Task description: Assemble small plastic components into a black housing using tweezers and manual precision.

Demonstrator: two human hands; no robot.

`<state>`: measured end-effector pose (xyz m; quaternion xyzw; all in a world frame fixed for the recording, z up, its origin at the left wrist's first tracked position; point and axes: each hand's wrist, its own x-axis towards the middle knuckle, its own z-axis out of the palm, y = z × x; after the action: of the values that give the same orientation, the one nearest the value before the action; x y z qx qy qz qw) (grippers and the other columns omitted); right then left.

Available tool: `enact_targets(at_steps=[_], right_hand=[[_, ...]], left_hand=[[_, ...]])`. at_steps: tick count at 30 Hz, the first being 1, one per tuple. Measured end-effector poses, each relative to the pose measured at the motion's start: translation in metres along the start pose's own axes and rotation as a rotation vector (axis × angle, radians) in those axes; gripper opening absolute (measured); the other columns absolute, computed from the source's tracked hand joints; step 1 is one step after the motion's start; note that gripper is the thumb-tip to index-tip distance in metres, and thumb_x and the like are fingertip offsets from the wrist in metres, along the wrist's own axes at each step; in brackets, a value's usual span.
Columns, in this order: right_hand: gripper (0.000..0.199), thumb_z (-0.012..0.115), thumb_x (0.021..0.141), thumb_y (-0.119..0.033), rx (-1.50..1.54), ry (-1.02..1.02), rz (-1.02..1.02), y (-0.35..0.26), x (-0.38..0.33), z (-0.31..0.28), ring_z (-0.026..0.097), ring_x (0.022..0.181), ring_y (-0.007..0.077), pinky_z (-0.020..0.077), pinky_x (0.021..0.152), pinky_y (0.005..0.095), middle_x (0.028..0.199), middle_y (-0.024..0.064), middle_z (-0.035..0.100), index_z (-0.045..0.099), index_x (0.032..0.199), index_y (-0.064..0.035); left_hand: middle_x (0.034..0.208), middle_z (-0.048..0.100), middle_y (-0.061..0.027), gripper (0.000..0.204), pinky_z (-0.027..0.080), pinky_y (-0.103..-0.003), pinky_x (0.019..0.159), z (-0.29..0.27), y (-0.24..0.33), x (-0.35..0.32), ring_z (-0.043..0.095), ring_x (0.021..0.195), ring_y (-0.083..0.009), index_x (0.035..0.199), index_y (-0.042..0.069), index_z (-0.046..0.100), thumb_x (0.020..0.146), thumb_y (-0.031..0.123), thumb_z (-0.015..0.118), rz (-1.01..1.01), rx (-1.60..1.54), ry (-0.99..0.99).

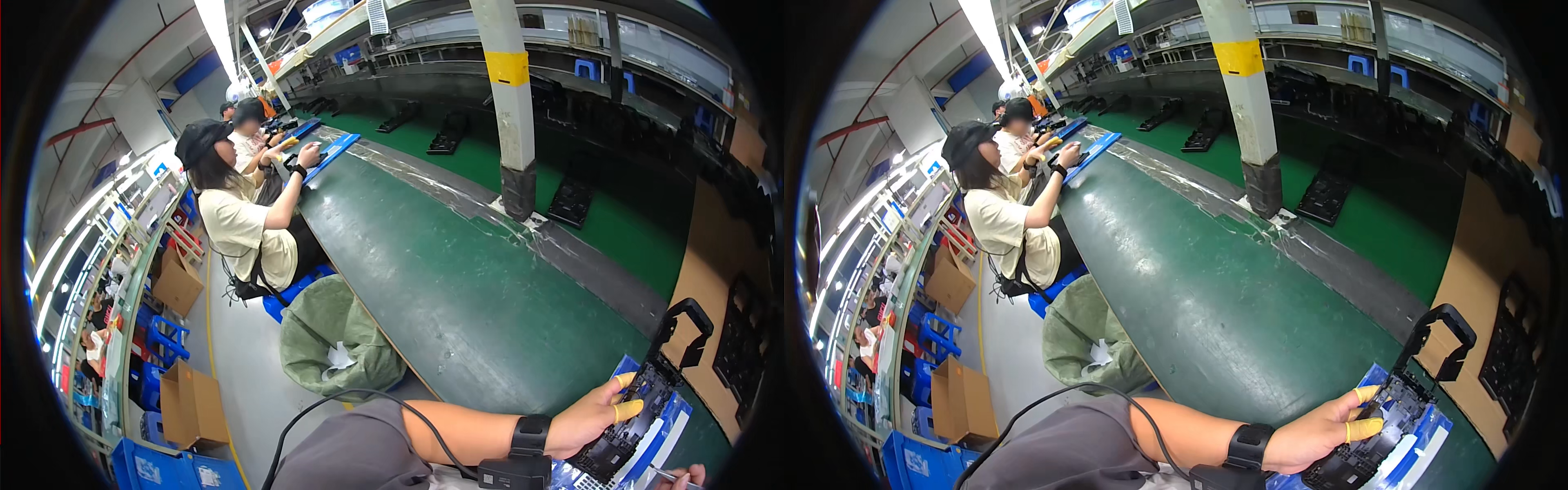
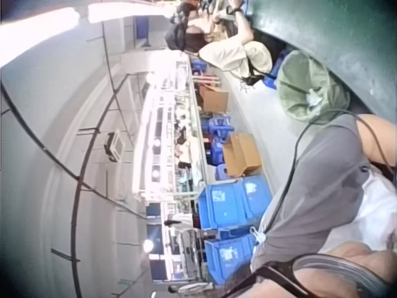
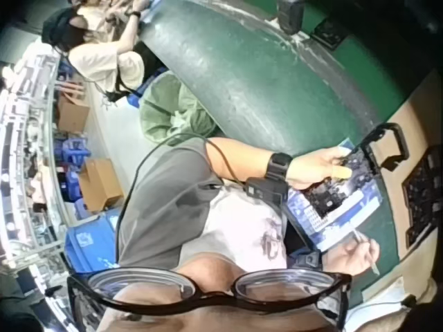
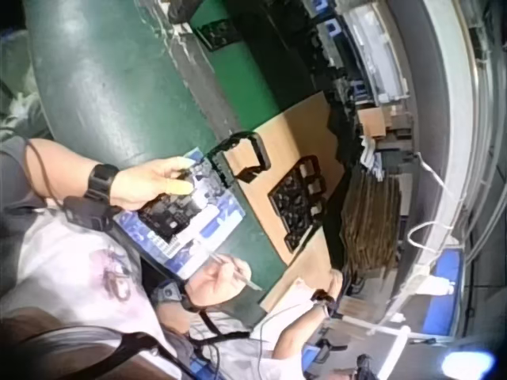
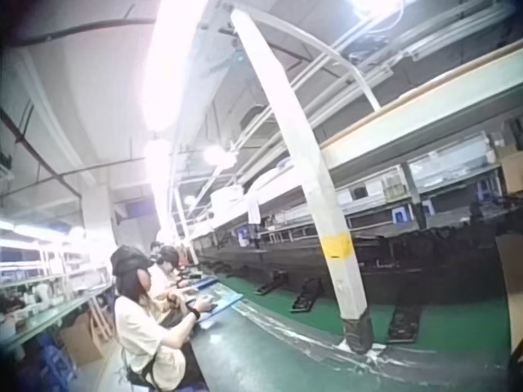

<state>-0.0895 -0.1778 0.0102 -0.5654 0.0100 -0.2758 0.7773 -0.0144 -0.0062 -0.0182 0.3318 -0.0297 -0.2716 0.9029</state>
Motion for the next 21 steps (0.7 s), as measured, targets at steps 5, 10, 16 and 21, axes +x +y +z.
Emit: enact_targets(at_steps=[5,10,16,21], right_hand=[[0.015,0.049,0.077,-0.001,-0.060,0.063,0.123,0.025,0.006,-0.002,0.037,0.052,0.0098,0.0306,0.047,0.0174,0.066,0.0077,0.048,0.047,0.092,0.0016],[0.012,0.045,0.080,-0.004,0.093,0.039,0.044,0.016,0.003,-0.014,0.041,0.054,0.0114,0.0330,0.048,0.0173,0.071,0.0131,0.052,0.048,0.091,-0.0004],[0.020,0.055,0.069,0.002,-0.169,0.083,0.013,0.021,-0.018,0.029,0.052,0.063,0.0124,0.0434,0.059,0.0228,0.071,0.0080,0.054,0.046,0.087,0.0009],[0.021,0.056,0.071,0.006,0.030,0.016,0.225,0.022,-0.032,0.034,0.055,0.066,0.0125,0.0434,0.061,0.0224,0.071,0.0123,0.058,0.047,0.089,0.0020]], left_hand=[[0.108,0.045,-0.0047,0.045,0.039,-0.023,0.080,0.005,0.002,-0.003,0.045,0.093,-0.0087,0.124,0.008,0.027,0.083,0.009,0.046,-0.008,0.020,-0.027],[0.106,0.047,-0.0038,0.041,0.040,-0.022,0.078,0.003,-0.004,0.004,0.047,0.090,-0.0079,0.120,0.006,0.032,0.081,0.006,0.047,0.074,-0.056,-0.007],[0.106,0.046,-0.0037,0.037,0.037,-0.029,0.083,0.001,0.000,-0.007,0.045,0.095,-0.0132,0.115,0.007,0.038,0.080,0.015,0.051,0.045,-0.026,0.075],[0.108,0.046,-0.0048,0.043,0.041,-0.032,0.082,0.016,0.003,-0.009,0.046,0.093,-0.0146,0.121,0.010,0.031,0.082,0.016,0.048,-0.021,0.025,0.102]])
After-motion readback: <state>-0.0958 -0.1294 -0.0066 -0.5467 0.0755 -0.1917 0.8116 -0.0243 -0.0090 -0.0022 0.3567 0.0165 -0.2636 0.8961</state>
